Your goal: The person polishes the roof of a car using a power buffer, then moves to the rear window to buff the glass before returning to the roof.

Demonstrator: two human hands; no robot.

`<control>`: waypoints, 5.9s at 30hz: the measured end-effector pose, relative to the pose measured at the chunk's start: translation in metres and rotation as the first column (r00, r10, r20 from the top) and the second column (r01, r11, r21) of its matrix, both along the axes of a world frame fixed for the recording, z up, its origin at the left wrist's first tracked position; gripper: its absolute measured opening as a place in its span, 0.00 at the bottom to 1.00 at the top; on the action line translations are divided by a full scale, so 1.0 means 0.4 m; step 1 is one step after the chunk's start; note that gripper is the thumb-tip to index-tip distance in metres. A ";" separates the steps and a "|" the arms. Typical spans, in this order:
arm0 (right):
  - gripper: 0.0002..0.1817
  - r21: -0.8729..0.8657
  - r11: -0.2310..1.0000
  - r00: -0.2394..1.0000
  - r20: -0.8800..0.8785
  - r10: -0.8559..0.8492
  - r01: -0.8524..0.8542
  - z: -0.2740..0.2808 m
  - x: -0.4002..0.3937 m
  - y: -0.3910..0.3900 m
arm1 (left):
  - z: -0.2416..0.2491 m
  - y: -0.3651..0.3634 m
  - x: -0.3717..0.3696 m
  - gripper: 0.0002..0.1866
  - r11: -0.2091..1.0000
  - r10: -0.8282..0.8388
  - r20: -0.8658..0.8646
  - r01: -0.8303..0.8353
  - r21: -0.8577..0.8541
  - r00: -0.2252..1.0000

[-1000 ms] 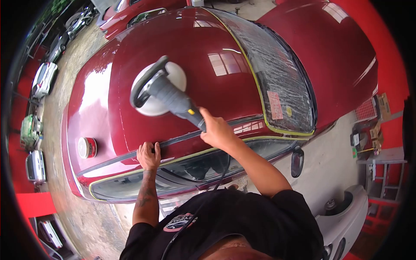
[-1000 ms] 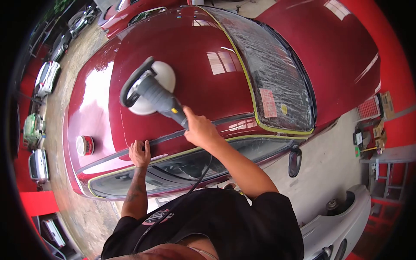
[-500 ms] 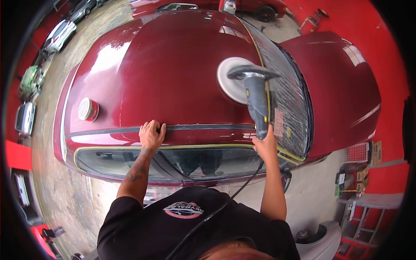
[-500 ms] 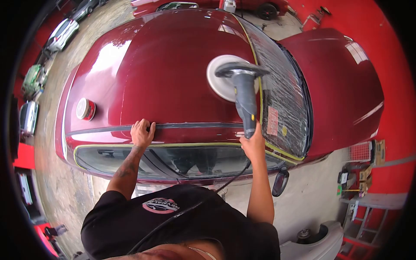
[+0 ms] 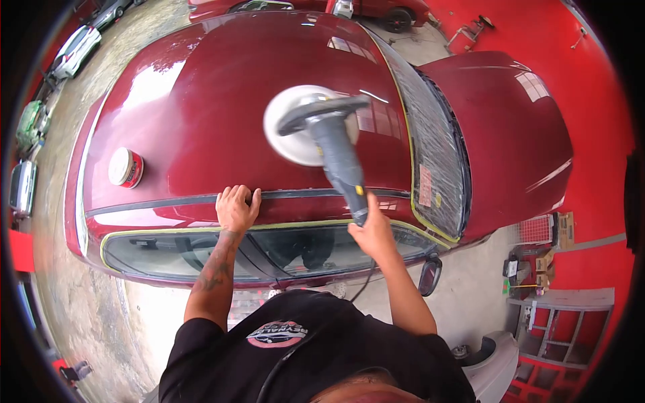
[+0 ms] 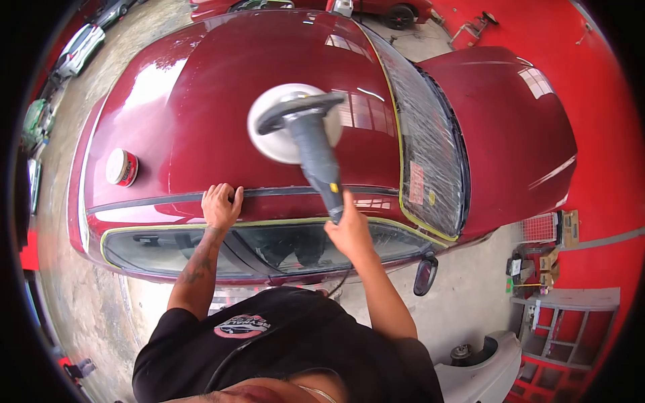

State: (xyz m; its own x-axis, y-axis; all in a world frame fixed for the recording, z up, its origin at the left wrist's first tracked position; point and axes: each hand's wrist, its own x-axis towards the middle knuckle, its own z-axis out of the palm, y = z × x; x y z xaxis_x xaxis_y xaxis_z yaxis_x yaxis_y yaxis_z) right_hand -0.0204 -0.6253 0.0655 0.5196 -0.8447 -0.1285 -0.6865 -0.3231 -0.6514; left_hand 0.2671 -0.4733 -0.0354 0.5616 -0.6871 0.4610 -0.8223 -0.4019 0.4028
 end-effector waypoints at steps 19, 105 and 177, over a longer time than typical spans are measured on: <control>0.40 0.013 0.970 0.970 -0.017 0.242 -0.242 0.041 0.358 -0.145 | -0.003 0.006 0.005 0.20 1.000 0.005 -0.031 -0.006 -0.031 1.000; 0.27 0.133 0.989 0.992 0.117 0.045 -0.060 -0.001 0.430 -0.450 | -0.005 0.005 0.005 0.22 0.998 0.009 0.006 -0.009 -0.065 1.000; 0.39 0.093 0.979 0.980 -0.067 0.189 -0.182 0.054 0.398 0.038 | -0.050 0.232 0.229 0.20 0.947 0.244 -0.062 -0.251 -0.201 0.968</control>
